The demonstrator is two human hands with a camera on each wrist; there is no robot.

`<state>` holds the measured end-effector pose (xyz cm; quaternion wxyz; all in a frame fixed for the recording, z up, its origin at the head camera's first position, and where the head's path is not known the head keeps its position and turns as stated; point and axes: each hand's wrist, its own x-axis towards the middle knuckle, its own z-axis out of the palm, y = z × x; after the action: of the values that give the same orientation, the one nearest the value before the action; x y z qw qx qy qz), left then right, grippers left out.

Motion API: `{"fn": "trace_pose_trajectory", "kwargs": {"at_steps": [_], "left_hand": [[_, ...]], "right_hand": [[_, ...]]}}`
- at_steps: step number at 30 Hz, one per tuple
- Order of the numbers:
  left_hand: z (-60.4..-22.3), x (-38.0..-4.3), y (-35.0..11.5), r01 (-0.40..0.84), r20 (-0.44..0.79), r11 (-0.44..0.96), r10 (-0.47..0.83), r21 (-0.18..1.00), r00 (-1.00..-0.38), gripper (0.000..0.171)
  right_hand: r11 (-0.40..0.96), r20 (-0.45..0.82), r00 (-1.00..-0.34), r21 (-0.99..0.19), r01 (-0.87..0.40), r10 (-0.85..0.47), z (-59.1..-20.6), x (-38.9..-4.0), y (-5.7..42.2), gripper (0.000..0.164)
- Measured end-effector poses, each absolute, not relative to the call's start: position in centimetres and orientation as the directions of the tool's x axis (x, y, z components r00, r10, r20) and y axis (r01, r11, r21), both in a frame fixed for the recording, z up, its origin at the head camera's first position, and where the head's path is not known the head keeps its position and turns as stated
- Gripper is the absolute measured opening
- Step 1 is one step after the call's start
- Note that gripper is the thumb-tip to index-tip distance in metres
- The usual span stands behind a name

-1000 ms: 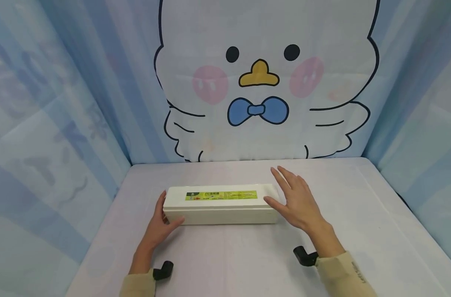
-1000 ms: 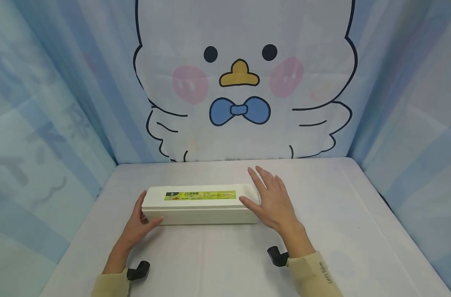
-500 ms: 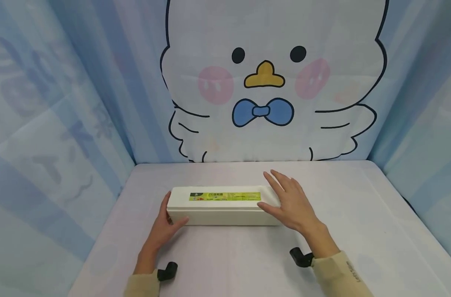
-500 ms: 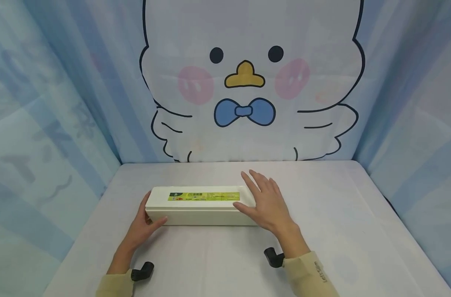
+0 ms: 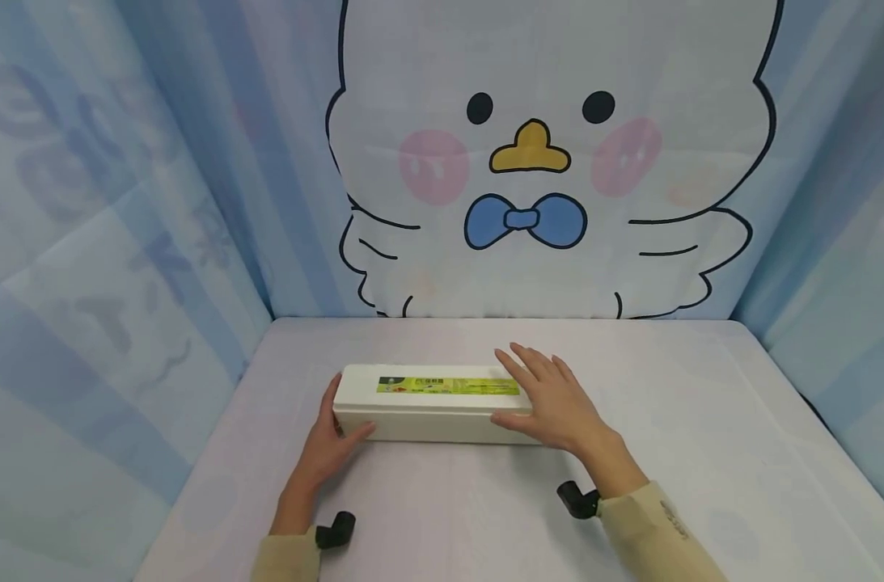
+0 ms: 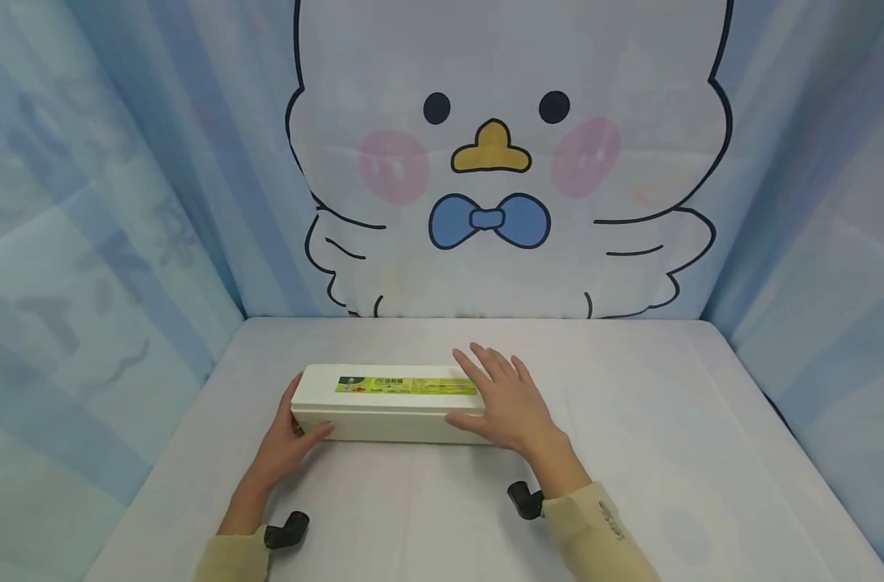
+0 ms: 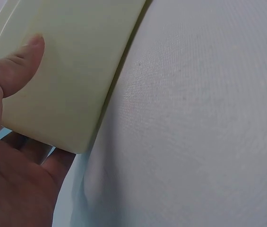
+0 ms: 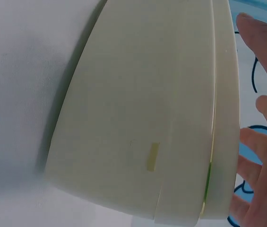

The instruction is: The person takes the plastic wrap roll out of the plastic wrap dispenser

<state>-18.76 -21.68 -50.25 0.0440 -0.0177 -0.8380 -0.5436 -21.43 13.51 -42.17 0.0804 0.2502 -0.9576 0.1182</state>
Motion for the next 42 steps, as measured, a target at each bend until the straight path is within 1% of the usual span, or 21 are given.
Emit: {"fn": "trace_pose_trajectory", "kwargs": {"at_steps": [12, 19, 33, 42], "left_hand": [[-50.3, -18.7, -21.8, 0.109, 0.124, 0.399, -0.011, 0.911, -0.992, 0.098], [-50.1, -18.7, -21.8, 0.115, 0.128, 0.395, -0.008, 0.911, -0.992, 0.098], [-49.8, -18.7, -21.6, 0.078, 0.095, 0.407, -0.021, 0.91, -0.995, 0.096], [-50.0, -18.7, -21.6, 0.081, 0.099, 0.417, -0.021, 0.905, -0.995, 0.096]], "right_hand": [[0.824, 0.207, -0.835, -0.163, -0.543, -0.51, -41.9, -22.0, 12.8, 0.089], [0.819, 0.16, -0.832, -0.152, -0.553, -0.531, -42.2, -22.3, 12.6, 0.088], [0.813, 0.085, -0.819, -0.105, -0.573, -0.567, -42.7, -22.8, 12.6, 0.083], [0.8, 0.11, -0.802, -0.071, -0.595, -0.587, -43.1, -23.1, 12.9, 0.08]]}}
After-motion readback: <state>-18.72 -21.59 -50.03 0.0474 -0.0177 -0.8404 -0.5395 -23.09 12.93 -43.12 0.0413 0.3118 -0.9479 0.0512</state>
